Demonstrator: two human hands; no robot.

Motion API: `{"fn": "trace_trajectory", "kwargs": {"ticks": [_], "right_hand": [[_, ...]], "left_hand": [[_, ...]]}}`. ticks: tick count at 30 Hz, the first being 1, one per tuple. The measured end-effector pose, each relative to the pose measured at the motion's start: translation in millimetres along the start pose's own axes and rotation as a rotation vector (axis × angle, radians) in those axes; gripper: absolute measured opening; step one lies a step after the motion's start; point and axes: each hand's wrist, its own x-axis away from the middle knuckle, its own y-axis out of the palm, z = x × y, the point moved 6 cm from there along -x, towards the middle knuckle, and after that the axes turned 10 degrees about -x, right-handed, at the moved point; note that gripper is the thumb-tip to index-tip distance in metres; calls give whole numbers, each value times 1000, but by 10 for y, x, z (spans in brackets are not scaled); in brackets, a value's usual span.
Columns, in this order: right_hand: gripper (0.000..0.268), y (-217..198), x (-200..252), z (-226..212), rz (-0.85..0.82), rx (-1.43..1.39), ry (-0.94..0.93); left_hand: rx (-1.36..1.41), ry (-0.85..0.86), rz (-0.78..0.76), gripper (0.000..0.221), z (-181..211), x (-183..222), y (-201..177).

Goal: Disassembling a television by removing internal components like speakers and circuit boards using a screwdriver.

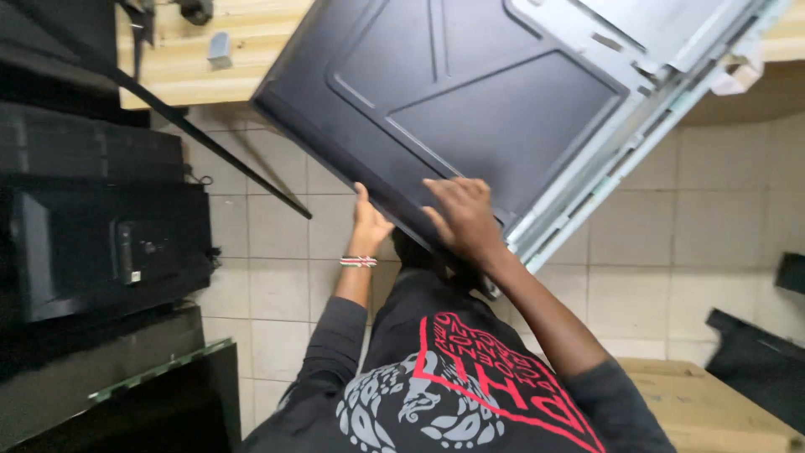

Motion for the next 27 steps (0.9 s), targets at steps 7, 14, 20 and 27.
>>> {"fn": "trace_trajectory", "kwargs": {"ticks": [7,14,20,27], "right_hand": [[18,-1593,2935,714,396,160,1013],[25,-1614,2480,1068,195,12,992],[28,-2040,1885,1992,153,-80,686],[25,-2592,1777,3282,85,-128,741]], "left_hand": [[138,57,493,87,-333,-304,-511],[59,263,698,87,-129,347,-25],[-69,86,841,70,-470,478,-196],[35,366,666,63,-706,505,45]]}}
